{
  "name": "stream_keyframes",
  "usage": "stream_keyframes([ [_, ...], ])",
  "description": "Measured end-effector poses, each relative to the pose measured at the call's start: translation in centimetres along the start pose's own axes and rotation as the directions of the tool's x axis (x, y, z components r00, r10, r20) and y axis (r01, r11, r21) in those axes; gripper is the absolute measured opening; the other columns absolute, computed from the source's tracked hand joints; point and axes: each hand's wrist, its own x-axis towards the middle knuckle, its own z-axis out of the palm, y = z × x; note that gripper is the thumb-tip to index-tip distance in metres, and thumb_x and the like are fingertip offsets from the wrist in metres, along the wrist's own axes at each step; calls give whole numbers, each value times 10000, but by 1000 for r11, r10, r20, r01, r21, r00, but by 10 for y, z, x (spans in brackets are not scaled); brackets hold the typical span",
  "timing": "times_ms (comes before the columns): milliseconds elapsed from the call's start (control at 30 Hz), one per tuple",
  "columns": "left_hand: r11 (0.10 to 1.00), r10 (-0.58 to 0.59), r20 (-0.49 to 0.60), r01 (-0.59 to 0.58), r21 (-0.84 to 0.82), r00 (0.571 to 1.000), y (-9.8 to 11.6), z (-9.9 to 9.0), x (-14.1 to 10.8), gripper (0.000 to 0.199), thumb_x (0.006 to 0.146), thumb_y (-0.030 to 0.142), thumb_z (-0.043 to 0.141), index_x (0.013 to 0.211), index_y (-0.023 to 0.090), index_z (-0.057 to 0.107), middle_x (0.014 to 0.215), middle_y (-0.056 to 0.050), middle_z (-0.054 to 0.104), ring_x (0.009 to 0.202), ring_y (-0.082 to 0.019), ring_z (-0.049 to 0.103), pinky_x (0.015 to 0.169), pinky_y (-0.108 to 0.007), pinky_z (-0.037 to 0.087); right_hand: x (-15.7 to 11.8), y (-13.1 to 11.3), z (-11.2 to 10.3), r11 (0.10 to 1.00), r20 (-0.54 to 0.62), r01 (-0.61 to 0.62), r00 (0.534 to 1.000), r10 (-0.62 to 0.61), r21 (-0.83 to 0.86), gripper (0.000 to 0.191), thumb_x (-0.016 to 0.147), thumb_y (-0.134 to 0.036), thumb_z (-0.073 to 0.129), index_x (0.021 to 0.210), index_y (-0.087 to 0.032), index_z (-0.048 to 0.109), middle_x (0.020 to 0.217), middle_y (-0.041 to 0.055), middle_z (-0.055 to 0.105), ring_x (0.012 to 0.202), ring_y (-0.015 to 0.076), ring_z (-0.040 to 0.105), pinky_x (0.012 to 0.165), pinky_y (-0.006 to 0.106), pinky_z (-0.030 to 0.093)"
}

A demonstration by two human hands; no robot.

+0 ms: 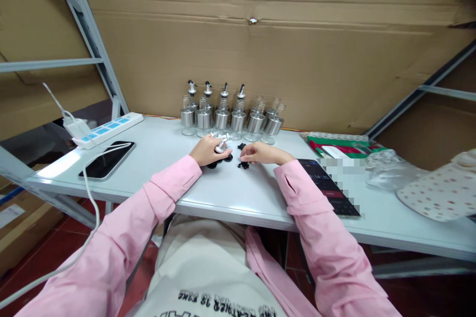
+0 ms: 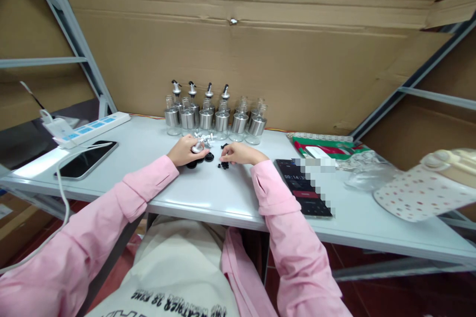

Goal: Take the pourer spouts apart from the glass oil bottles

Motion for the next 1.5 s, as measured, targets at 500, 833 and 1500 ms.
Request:
stream_keyframes([
  [500, 1000, -2, -1, 2, 11, 1000, -1, 1, -1, 276, 772, 423, 563, 652, 175, 580, 565, 6, 575, 580, -140, 518, 671, -276, 401, 4, -14, 16, 990, -44, -108, 994, 104, -87, 344, 706, -472, 642, 832, -158, 583, 609, -1, 588, 433, 77, 461, 422, 197, 336],
  [833, 999, -48, -138, 46, -16, 989, 4, -4, -1, 484, 872, 543, 337, 712, 167, 597, 632, -24, 584, 627, -155, 498, 765, -365, 330, 2, -26, 14, 966, -538, 210, 802, -258, -149, 224, 771, -370, 576, 732, -150, 575, 740, 40, 580, 651, 119, 498, 632, 237, 389],
  [1500, 972, 222, -267, -234, -16, 938, 6, -6, 1, 385, 894, 530, 331, 969, 171, 450, 973, -100, 537, 908, -203, 482, 800, -349, 395, 14, -55, 41, 576, -402, 362, 914, -63, 733, 446, 814, -493, 459, 515, -203, 299, 425, -86, 235, 363, 43, 251, 373, 198, 216],
])
